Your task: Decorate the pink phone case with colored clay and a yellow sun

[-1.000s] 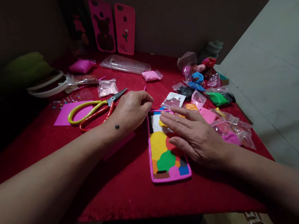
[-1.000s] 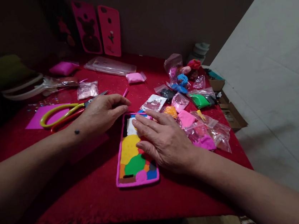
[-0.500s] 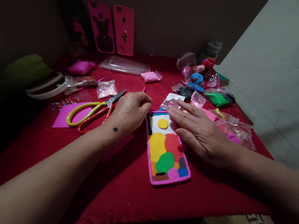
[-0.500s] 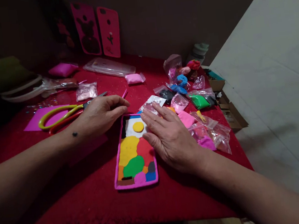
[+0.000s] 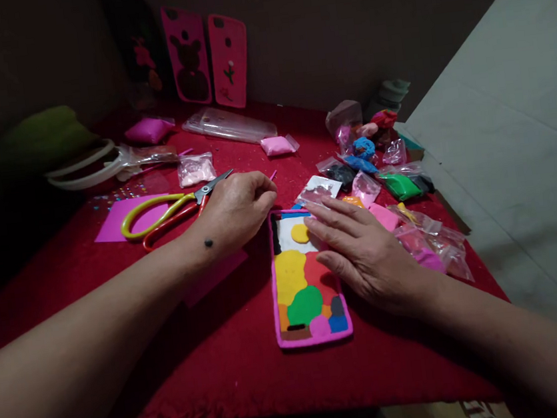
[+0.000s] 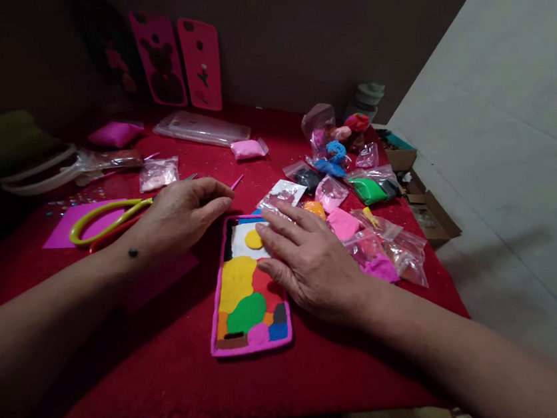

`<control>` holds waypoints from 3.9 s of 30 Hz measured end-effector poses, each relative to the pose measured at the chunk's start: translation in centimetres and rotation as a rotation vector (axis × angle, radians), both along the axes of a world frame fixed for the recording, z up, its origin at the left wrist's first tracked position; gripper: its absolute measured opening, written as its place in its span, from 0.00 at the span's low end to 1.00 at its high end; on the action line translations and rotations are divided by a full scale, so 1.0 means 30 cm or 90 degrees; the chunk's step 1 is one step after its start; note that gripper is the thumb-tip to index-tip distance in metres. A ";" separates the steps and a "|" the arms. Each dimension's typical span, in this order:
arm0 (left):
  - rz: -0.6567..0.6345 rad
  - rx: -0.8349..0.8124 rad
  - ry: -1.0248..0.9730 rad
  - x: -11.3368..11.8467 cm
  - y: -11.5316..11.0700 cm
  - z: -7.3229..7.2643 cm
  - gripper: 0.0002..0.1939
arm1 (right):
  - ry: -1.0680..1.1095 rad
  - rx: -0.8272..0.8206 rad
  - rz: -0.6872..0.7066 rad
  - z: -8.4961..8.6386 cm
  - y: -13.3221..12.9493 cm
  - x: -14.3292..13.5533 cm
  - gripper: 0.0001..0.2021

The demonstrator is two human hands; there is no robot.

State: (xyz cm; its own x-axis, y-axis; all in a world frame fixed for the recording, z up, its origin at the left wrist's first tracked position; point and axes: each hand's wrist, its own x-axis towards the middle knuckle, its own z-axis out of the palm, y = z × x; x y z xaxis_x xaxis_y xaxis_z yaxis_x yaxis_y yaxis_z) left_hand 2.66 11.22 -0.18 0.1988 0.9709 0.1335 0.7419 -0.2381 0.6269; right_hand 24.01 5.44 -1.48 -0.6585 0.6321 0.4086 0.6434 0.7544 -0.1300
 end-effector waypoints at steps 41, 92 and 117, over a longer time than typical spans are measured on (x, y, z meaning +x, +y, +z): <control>-0.053 -0.064 0.066 -0.010 -0.006 0.020 0.15 | 0.871 -1.041 -0.195 0.073 0.041 -0.098 0.07; -0.169 -0.278 -0.501 0.032 -0.089 0.045 0.06 | 1.000 -0.980 0.029 0.003 0.007 -0.082 0.05; -0.032 0.041 0.312 -0.055 0.103 0.061 0.15 | 1.030 -1.138 0.045 -0.036 -0.012 -0.094 0.10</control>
State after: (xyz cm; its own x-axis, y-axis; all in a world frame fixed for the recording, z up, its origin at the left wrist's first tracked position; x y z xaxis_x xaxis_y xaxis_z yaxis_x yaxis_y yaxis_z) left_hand 1.00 14.30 1.66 0.2996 0.9513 0.0722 0.9324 -0.3080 0.1893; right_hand 21.19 5.07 -2.54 -0.5338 0.7996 -0.2751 -0.5850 -0.5841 -0.5626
